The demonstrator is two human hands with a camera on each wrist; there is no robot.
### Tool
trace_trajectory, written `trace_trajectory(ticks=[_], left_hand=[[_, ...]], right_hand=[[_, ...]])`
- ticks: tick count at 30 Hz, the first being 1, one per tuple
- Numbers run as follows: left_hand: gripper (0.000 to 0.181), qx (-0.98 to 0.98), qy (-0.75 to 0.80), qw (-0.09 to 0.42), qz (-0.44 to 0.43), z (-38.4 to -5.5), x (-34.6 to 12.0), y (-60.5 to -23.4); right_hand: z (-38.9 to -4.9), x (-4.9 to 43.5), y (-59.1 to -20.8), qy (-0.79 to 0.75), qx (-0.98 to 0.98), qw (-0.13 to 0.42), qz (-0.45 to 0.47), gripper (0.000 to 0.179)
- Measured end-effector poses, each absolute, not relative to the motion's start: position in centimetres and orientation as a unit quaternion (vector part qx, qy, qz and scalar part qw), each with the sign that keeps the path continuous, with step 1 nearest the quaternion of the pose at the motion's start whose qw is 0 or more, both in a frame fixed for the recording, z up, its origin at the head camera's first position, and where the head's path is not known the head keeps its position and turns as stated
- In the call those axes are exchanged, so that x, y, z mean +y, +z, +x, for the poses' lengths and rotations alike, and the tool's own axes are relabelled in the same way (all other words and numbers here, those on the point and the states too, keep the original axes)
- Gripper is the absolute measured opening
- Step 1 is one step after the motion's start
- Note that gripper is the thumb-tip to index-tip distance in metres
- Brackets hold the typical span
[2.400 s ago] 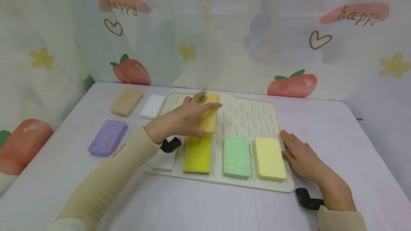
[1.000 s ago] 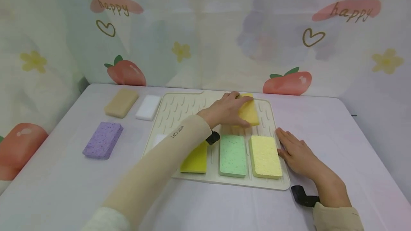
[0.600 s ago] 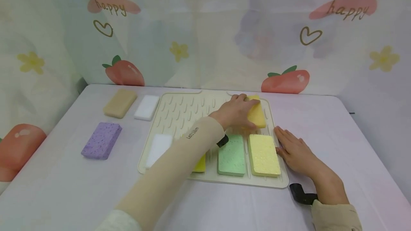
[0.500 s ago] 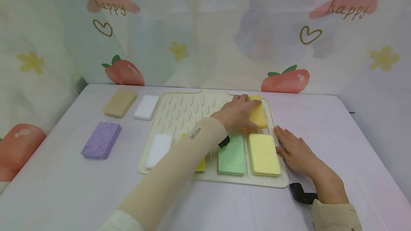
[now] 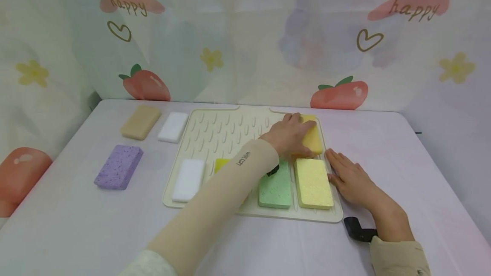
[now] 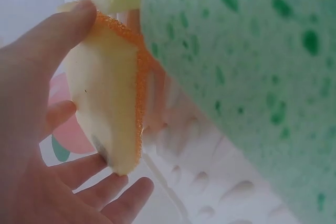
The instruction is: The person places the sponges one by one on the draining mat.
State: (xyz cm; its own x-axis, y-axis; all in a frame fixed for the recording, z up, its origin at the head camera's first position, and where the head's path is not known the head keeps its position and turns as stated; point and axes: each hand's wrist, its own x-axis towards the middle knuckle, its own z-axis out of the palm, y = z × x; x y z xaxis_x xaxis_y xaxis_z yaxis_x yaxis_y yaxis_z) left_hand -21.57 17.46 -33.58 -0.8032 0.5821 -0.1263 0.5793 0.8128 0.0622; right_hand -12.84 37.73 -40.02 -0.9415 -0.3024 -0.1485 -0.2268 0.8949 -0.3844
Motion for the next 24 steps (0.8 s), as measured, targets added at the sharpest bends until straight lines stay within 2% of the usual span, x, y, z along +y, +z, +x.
trace_trajectory(ticks=[11, 19, 24], left_hand=[[0.073, 0.953, 0.009, 0.081, 0.292, -21.4, 17.1, -33.8], [0.080, 0.951, 0.007, 0.101, 0.293, -21.2, 16.6, -33.6], [0.077, 0.947, 0.015, 0.106, 0.303, -21.3, 15.6, -33.3]], right_hand=[[-13.0, 37.4, -39.8, -0.190, 0.966, 0.104, -0.138, 0.069], [-12.9, 37.6, -39.9, -0.190, 0.966, 0.102, -0.139, 0.068], [-12.8, 37.7, -39.9, -0.191, 0.966, 0.104, -0.137, 0.067]])
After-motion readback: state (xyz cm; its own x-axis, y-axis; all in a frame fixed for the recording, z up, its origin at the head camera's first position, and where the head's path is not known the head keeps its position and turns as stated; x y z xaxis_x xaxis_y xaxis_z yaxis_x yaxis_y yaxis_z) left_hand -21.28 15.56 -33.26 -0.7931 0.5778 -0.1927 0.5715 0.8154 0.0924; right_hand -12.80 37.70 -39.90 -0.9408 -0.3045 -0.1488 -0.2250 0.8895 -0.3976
